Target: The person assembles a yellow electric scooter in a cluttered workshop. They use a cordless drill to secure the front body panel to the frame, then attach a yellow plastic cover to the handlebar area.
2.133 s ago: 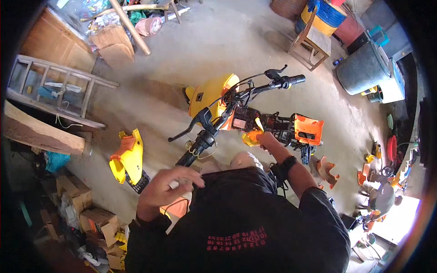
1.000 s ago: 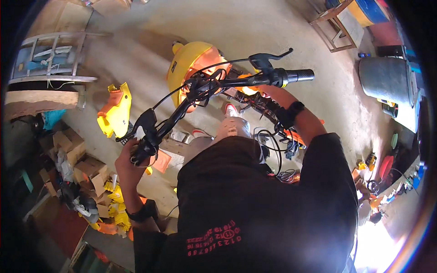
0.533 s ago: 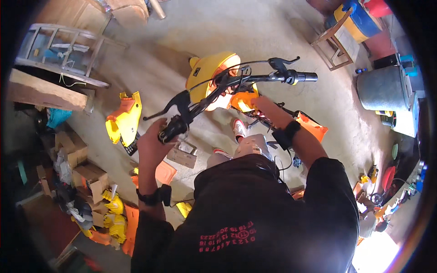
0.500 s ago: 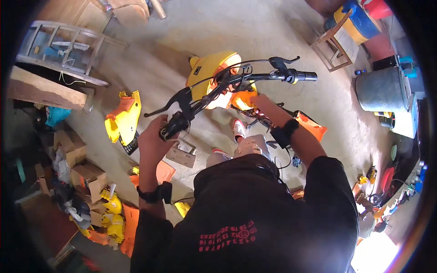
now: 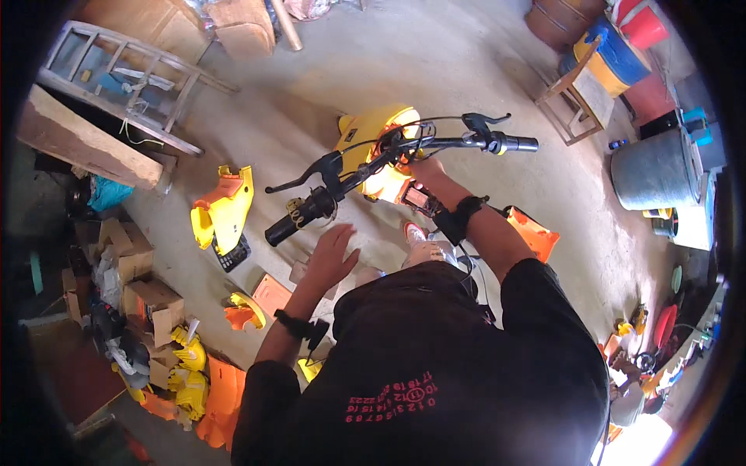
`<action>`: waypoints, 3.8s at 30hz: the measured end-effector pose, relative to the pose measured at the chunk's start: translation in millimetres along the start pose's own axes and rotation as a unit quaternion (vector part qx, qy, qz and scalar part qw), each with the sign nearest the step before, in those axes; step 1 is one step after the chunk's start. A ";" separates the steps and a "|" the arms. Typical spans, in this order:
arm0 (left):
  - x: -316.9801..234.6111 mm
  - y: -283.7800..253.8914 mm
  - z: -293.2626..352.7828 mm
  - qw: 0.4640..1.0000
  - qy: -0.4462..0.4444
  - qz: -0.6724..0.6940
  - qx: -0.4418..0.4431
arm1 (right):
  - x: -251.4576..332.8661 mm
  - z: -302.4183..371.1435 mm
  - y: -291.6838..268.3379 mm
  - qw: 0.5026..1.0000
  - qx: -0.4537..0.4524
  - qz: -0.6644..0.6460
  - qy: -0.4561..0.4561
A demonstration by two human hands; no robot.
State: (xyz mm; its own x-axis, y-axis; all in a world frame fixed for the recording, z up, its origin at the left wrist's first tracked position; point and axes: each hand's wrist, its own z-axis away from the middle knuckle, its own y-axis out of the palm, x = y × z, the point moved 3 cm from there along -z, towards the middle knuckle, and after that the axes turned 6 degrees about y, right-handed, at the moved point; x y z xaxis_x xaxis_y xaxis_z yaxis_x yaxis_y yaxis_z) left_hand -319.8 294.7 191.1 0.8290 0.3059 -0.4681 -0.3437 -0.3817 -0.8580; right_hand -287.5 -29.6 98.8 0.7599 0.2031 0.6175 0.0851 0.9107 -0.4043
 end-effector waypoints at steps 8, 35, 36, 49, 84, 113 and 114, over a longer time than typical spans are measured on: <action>45.0 68.0 -119.1 0.981 -0.079 -0.004 -0.177 | 33.0 30.6 -7.4 0.993 0.005 0.057 -0.102; 79.5 94.6 -159.7 0.854 -0.220 0.352 -0.313 | 5.1 -8.9 -11.9 0.903 -0.074 0.160 -0.392; 84.8 98.2 -157.4 0.875 -0.214 0.305 -0.309 | 3.8 -11.1 -11.4 0.917 -0.063 0.112 -0.378; 98.1 77.2 -165.2 0.973 -0.048 0.008 -0.228 | -2.0 -21.2 -9.9 0.913 0.027 0.058 -0.402; 74.5 84.1 -167.4 0.924 -0.152 0.089 -0.340 | -3.9 -15.0 0.4 0.897 0.083 -0.043 -0.433; 78.4 93.1 -168.1 0.917 -0.169 0.046 -0.359 | -10.9 -12.3 9.3 0.917 0.111 -0.180 -0.338; 79.8 94.0 -169.6 0.918 -0.158 0.022 -0.363 | -11.3 -11.7 11.7 0.909 0.123 -0.226 -0.329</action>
State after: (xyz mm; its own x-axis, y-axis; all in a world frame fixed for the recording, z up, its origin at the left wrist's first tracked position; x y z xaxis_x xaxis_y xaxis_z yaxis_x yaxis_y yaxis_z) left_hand -211.1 135.3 108.9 0.6121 0.4699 -0.6360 0.1046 -0.8453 -0.5239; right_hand -287.5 -25.4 79.1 0.1267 -0.1145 0.9853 0.0850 0.9909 0.1042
